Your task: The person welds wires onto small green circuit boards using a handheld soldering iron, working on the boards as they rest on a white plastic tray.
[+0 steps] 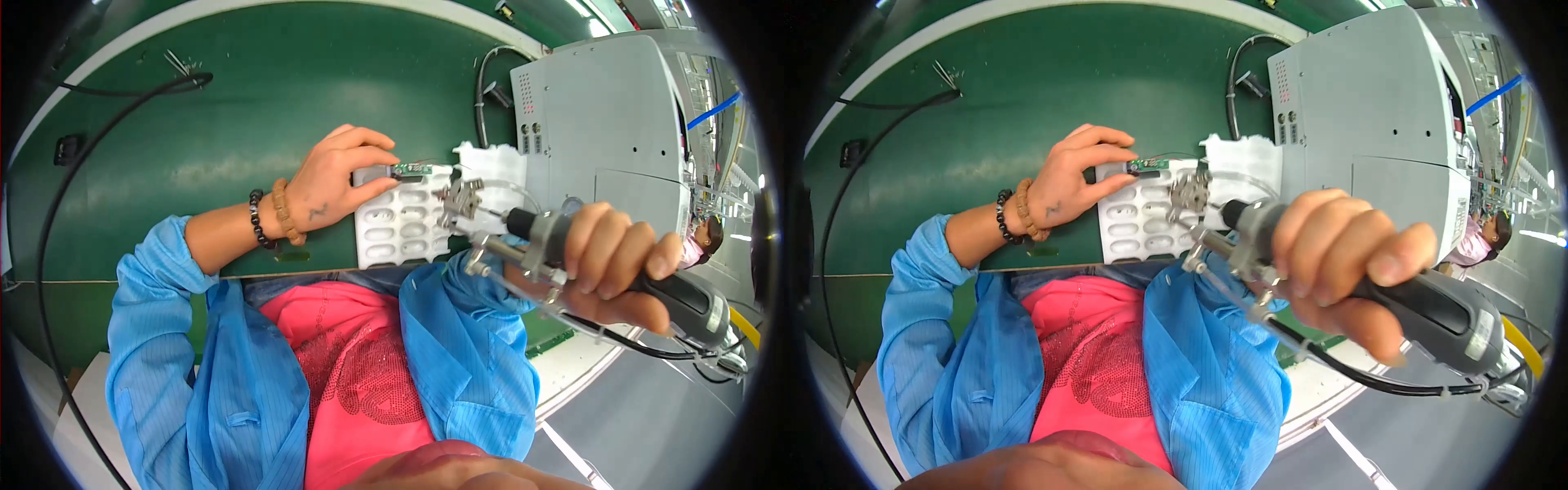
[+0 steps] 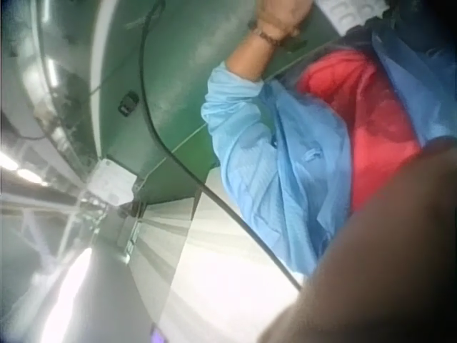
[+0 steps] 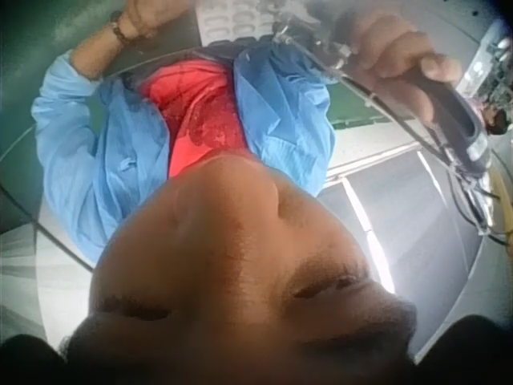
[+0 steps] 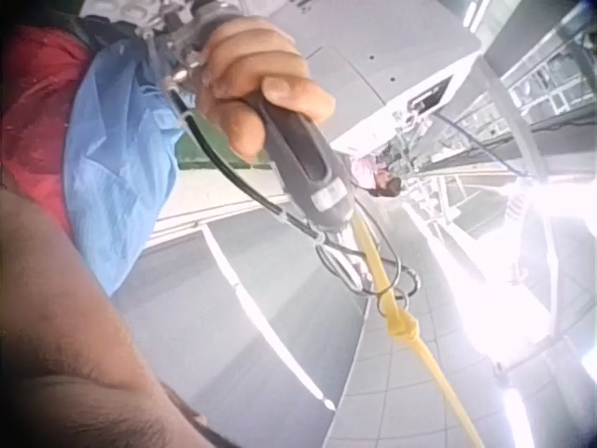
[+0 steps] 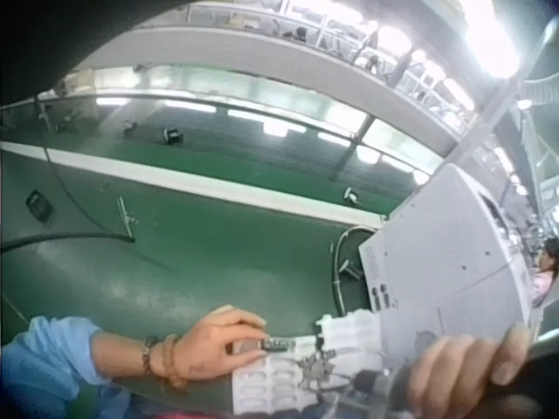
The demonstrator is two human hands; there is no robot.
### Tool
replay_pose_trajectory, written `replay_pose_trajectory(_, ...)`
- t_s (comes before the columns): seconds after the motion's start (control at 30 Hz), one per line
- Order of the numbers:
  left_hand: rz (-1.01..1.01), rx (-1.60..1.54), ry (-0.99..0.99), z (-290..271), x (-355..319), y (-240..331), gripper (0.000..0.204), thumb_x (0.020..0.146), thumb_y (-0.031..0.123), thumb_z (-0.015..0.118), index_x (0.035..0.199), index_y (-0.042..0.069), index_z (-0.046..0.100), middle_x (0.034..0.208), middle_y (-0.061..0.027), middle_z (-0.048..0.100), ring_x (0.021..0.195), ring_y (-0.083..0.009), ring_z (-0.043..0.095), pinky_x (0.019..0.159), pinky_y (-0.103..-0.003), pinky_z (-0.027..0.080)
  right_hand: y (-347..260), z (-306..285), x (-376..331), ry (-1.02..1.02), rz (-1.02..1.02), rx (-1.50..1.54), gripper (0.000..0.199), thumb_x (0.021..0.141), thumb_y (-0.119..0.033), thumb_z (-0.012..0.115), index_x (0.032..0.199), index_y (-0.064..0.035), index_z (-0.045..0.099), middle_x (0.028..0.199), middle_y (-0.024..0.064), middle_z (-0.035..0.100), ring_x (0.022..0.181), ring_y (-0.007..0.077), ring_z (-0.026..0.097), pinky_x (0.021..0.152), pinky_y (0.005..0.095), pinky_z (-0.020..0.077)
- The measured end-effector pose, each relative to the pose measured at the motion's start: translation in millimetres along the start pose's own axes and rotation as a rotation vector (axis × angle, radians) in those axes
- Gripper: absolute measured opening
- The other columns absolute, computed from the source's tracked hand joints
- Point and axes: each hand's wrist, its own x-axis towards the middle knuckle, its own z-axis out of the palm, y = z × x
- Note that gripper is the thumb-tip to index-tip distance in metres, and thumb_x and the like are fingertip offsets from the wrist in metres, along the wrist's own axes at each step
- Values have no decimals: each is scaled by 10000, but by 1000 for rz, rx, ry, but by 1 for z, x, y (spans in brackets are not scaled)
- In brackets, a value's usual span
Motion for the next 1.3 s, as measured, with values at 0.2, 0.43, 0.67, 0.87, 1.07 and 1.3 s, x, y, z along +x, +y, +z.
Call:
replay_pose_trajectory(0.2,-504,-209,-48,-28,65,-15,262,805,185,752,975,-4,687,787,-44,632,754,-94,559,659,-243,439,-1,-12,-6,-42,47,21,427,875,-391,672,1008,-60,438,640,-1,498,483,123,496,434,262,418)
replay_pose_trajectory(0.43,-301,238,383,-26,213,-80,366,812,167,667,1127,-3,591,1089,-201,617,1051,-376,566,942,-437,449,-3,-15,-2,-40,125,47,401,851,-319,714,997,-44,462,657,4,510,489,111,497,457,273,428)
replay_pose_trajectory(0.67,327,574,77,54,285,-158,401,837,210,650,1200,52,582,1168,-126,632,1088,-308,589,946,-383,475,0,-22,2,48,93,64,409,804,-293,758,932,-8,495,639,41,552,491,147,534,452,292,453)
replay_pose_trajectory(0.87,206,549,-199,83,329,-198,409,857,133,631,1247,69,527,1210,-146,594,1119,-338,554,981,-397,452,4,-30,8,97,100,29,434,762,-309,797,879,1,516,622,69,572,473,182,554,441,304,463)
replay_pose_trajectory(1.07,-17,392,-63,92,329,-174,303,896,194,609,1168,67,566,1005,-146,674,931,-343,631,832,-382,505,4,-30,8,122,83,-6,428,770,-301,789,880,8,513,610,70,564,464,186,551,436,310,467)
replay_pose_trajectory(1.3,15,10,84,34,228,-78,223,853,182,669,1045,69,663,897,-133,689,822,-251,652,787,-334,505,7,-15,-4,166,91,67,414,808,-269,768,959,1,492,603,38,530,485,149,503,427,286,401)
